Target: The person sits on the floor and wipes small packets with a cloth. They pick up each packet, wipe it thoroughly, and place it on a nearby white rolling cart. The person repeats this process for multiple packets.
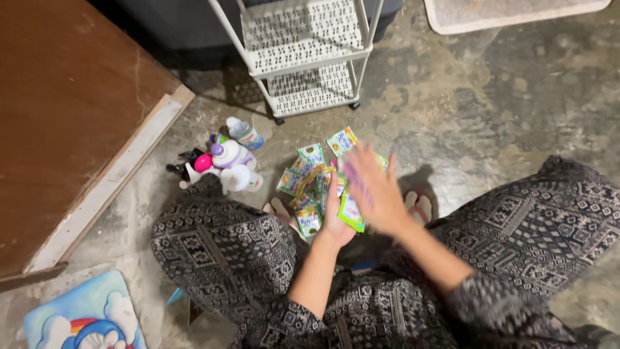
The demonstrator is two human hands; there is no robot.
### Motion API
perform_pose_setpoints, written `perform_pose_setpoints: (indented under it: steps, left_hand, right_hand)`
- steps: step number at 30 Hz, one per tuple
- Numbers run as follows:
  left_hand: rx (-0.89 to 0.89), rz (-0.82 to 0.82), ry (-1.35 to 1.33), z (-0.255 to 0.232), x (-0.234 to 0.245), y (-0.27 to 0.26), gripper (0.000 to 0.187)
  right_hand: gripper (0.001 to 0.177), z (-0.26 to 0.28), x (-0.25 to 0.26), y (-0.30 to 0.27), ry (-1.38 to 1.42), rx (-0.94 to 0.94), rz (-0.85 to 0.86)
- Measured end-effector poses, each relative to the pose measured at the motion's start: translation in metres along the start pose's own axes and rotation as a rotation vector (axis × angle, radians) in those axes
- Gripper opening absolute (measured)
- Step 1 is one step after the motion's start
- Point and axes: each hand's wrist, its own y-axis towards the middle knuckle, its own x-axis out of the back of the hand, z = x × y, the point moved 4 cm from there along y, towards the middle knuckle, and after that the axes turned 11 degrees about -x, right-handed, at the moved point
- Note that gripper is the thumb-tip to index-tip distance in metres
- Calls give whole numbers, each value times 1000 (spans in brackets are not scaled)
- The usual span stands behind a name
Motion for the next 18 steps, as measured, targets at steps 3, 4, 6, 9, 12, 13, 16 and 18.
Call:
perform_pose_setpoints:
  steps: [3, 4, 6, 9, 12, 13, 16, 18]
  left_hand:
    - [86, 94, -215, 2, -6, -6, 76]
    - [121, 134, -324, -3, -13, -7, 77]
    - [189, 133, -295, -9, -26, -10, 84]
    - [307, 176, -237, -28, -46, -13, 94]
    - [426, 271, -262, -50, -59, -16, 102]
    - [467, 311, -282, -55, -63, -16, 105]
    - [356, 160, -16, -74, -66, -6, 113]
    - [223, 159, -45, -87, -77, -14, 107]
  right_hand:
    - [55, -50, 10, 33, 162, -226, 3]
    - [57, -67, 12, 44, 362, -422, 88]
    - [57, -79, 15, 43, 732, -731, 155]
    - [49, -70, 35, 27, 956, -827, 189]
    - [35, -41, 50, 23, 729, -493, 349]
    - [34, -34, 54, 21, 719, -429, 334]
    - [30, -14, 69, 36, 735, -300, 200]
    - [28, -6, 85, 55, 659, -301, 68]
